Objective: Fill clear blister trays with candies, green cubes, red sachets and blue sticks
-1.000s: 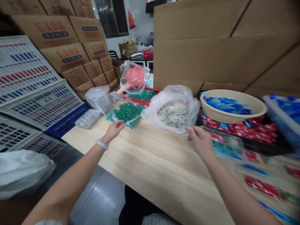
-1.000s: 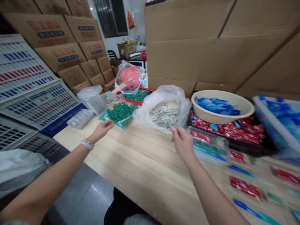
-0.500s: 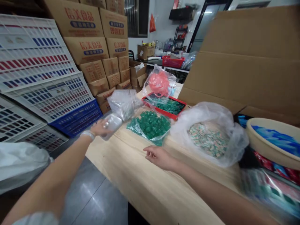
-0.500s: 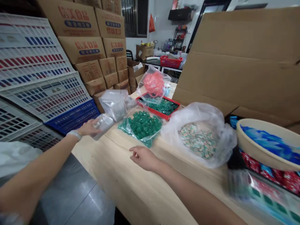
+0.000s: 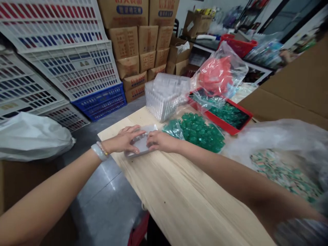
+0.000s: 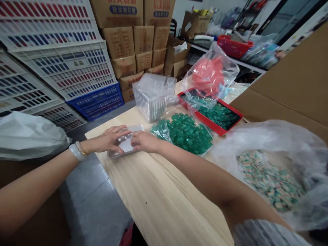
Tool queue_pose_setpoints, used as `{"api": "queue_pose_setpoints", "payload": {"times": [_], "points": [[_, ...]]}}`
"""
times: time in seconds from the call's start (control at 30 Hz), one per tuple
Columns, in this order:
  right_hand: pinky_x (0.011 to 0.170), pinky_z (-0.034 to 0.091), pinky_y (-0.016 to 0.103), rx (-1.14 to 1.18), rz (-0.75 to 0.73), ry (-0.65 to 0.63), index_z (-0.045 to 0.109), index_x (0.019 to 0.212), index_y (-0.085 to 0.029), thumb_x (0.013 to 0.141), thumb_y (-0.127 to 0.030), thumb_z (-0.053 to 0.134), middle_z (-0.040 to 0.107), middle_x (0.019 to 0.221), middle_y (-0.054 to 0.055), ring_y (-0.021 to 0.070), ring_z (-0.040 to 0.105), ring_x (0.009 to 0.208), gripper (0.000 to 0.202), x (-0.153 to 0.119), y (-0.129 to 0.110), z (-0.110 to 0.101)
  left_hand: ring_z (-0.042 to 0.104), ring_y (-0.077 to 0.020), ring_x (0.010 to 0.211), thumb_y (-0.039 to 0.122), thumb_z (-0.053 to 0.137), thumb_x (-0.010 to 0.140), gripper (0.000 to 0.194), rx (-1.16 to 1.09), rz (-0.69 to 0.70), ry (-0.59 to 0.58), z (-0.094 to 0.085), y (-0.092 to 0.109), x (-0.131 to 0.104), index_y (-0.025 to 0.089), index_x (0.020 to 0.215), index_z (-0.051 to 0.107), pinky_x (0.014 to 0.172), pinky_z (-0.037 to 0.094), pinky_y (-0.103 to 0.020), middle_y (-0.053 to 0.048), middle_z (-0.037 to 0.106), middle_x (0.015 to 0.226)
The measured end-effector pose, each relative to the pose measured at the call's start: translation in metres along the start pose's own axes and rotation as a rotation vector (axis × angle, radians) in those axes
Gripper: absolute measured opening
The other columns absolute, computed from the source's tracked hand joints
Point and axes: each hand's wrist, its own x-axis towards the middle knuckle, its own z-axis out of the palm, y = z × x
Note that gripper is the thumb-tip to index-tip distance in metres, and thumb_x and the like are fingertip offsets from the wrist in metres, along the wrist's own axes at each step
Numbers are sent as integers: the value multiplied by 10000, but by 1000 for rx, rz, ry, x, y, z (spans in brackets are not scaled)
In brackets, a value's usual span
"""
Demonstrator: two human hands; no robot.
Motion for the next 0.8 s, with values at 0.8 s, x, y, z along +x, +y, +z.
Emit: {"api": "queue_pose_setpoints", "payload": {"times": [0.8], "points": [[701, 388, 345, -141, 181, -208, 631, 710, -133, 697, -56, 523, 625, 763, 91, 233, 564, 743, 134, 15, -41, 2, 247, -310, 1244, 504, 540, 678, 735, 80, -13, 161, 10, 26, -12, 208, 1309, 308, 1001, 188, -429, -124, 234, 1397]]}}
